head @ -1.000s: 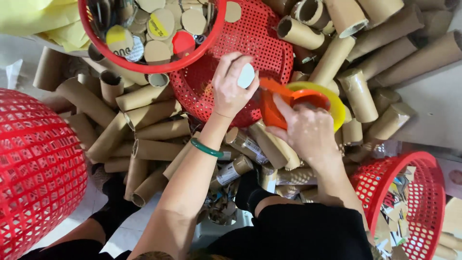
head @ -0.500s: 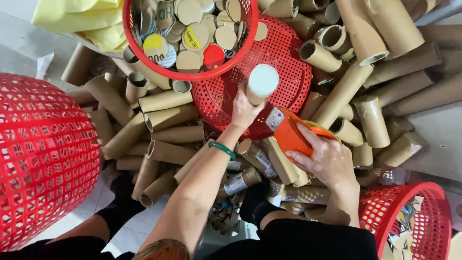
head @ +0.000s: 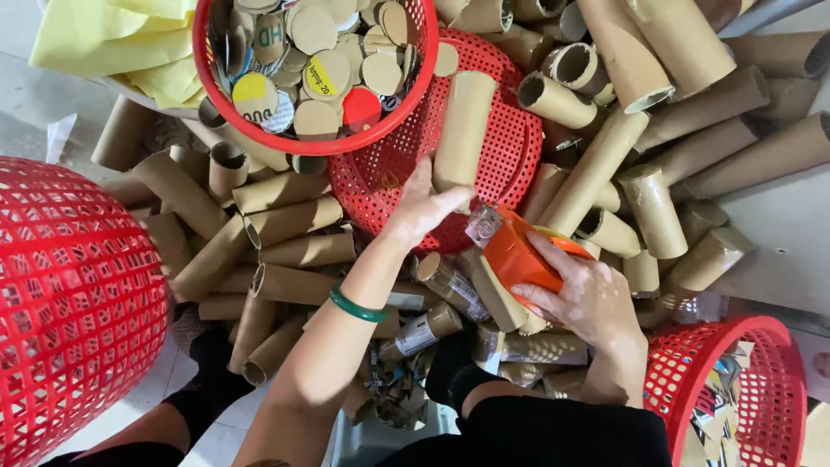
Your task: Assembling cardboard tubes by attaching cardboard discs to the ends and securing them with a tape dispenser.
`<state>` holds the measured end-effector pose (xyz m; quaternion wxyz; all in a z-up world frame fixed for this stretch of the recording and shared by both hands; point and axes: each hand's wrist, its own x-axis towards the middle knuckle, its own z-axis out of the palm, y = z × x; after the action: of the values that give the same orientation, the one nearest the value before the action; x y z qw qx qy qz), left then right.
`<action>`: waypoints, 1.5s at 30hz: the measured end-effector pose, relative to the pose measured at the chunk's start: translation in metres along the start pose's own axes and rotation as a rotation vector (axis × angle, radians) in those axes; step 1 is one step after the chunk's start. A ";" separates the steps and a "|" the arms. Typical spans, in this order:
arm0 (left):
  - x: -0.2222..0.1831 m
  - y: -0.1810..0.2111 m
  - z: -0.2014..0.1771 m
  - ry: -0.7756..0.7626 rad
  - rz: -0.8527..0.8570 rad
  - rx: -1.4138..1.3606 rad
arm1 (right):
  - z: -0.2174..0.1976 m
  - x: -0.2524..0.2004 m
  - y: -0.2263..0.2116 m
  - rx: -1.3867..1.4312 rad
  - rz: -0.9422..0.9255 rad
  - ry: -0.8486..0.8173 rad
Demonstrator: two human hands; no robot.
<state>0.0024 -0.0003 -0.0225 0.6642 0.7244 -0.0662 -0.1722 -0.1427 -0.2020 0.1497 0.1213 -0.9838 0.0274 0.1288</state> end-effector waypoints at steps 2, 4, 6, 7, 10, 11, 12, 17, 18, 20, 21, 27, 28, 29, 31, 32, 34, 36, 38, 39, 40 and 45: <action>0.000 0.044 -0.006 -0.001 -0.199 -0.191 | -0.003 -0.001 -0.003 0.006 0.003 -0.008; 0.002 0.071 -0.010 -0.002 -0.390 -0.381 | -0.003 -0.001 -0.004 0.013 0.002 -0.011; 0.006 0.078 -0.009 0.014 -0.420 -0.320 | 0.001 0.000 0.000 0.028 -0.009 -0.001; 0.015 0.080 -0.003 0.015 -0.420 -0.321 | -0.002 0.001 -0.002 0.027 -0.010 -0.001; 0.020 0.107 0.002 0.007 0.049 -0.438 | -0.006 -0.001 -0.007 0.005 0.014 -0.056; 0.014 0.133 -0.005 0.099 0.377 -0.171 | -0.006 -0.002 -0.008 0.000 0.033 -0.076; 0.010 0.162 -0.014 0.177 0.703 0.109 | -0.006 0.000 -0.009 -0.004 0.048 -0.090; -0.013 0.060 -0.047 0.429 0.504 -0.275 | -0.012 0.005 -0.017 0.002 0.011 -0.035; -0.023 0.020 -0.053 0.605 0.351 -0.355 | -0.012 0.001 -0.019 0.012 0.014 -0.030; -0.034 -0.019 -0.080 0.719 0.358 -0.055 | -0.008 -0.001 -0.019 0.036 0.000 -0.015; -0.038 -0.038 -0.094 0.819 0.366 0.250 | -0.008 0.000 -0.020 0.059 -0.016 0.007; -0.018 -0.157 -0.126 0.898 0.196 0.456 | -0.005 0.009 -0.026 0.076 -0.041 -0.013; -0.015 -0.162 -0.129 0.900 0.193 0.455 | -0.005 0.011 -0.028 0.074 -0.043 -0.016; -0.012 -0.167 -0.131 0.885 0.137 0.542 | -0.004 0.013 -0.030 0.072 -0.047 -0.017; -0.011 -0.169 -0.133 0.867 0.071 0.625 | -0.004 0.015 -0.033 0.065 -0.049 -0.027; -0.011 -0.166 -0.135 0.844 0.072 0.652 | -0.004 0.016 -0.034 0.074 -0.055 -0.022; -0.014 -0.162 -0.136 0.826 0.072 0.678 | -0.004 0.018 -0.036 0.081 -0.065 -0.019; -0.018 -0.161 -0.136 0.783 0.065 0.693 | -0.005 0.021 -0.038 0.088 -0.060 -0.024; -0.027 -0.140 -0.132 0.762 0.036 0.680 | -0.007 0.022 -0.041 0.071 -0.050 -0.040; -0.032 -0.129 -0.129 0.735 0.008 0.667 | -0.008 0.022 -0.043 0.057 -0.036 -0.056; -0.040 -0.114 -0.127 0.736 0.008 0.667 | -0.008 0.021 -0.043 0.056 -0.037 -0.056; -0.089 -0.020 -0.115 0.818 0.279 0.557 | -0.008 0.016 -0.041 0.074 -0.046 -0.021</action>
<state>-0.0439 0.1388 -0.0211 0.4343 0.8663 0.0598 0.2396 -0.1219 -0.1646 0.1631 0.1607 -0.9777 0.0083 0.1351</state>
